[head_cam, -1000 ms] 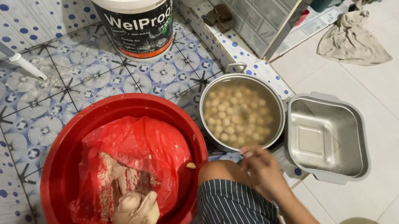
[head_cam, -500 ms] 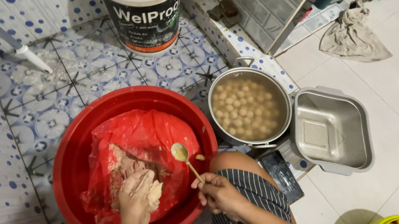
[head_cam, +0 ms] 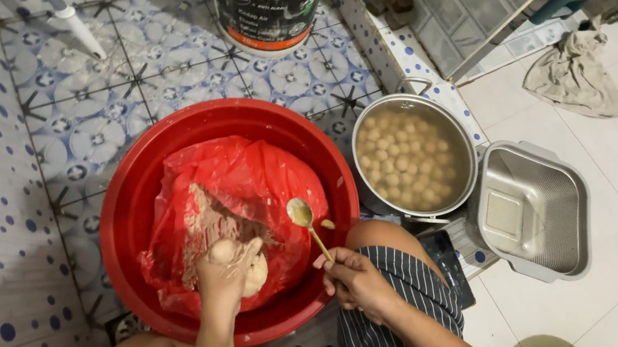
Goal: A person manually forms meatballs by squeezing meat paste through their hand and using a spoon to drop them into a pot of water.
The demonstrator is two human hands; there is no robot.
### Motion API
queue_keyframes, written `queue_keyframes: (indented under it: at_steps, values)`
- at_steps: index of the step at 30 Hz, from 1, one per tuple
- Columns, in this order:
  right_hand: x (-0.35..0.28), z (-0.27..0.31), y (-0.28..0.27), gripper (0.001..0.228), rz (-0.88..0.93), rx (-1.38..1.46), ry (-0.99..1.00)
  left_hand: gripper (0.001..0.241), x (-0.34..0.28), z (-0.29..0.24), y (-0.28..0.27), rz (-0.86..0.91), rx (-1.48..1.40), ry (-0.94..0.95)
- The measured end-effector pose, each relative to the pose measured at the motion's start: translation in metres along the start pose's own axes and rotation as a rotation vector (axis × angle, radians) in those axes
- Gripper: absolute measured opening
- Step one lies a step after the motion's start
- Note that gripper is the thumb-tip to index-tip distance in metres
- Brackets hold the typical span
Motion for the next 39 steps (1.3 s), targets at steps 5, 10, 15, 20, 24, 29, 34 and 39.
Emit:
queue_keyframes:
  at_steps: [5,10,15,20,24,29,34,39]
  values:
    - [-0.002,0.001,0.001,0.018,0.019,-0.004,-0.037,0.031,0.021,0.010,-0.002,0.145,0.123,0.035]
    - [0.001,-0.003,0.001,0.020,0.037,-0.069,-0.044,0.044,-0.003,-0.040,0.010,-0.210,0.124,-0.463]
    - [0.002,-0.003,0.002,0.020,0.046,-0.085,-0.041,0.030,0.004,-0.004,-0.006,0.150,-0.228,-0.022]
    - [0.002,-0.003,0.003,0.020,0.055,-0.075,-0.034,0.027,-0.002,-0.011,-0.006,0.057,-0.133,-0.056]
    - [-0.001,-0.001,0.004,0.023,0.050,-0.111,-0.034,0.027,0.012,0.019,-0.013,0.069,-0.059,0.046]
    - [-0.010,0.012,0.008,0.025,0.060,-0.130,-0.041,0.037,0.016,0.028,-0.013,0.133,-0.025,0.236]
    - [-0.013,0.035,0.010,0.032,-0.042,-0.367,-0.146,0.036,0.064,0.057,-0.013,0.194,0.911,0.112]
    - [-0.024,0.064,0.032,0.035,-0.188,-0.788,-0.415,0.029,-0.002,-0.009,-0.016,0.163,-0.115,0.045]
Point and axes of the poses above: each hand's wrist, its own x-axis towards the middle knuckle, its own y-axis out of the palm, z = x × y, the point moved 1 cm from there along x, towards the middle knuckle, and after that the axes turned 13 degrees about -x, right-handed, at the moved point
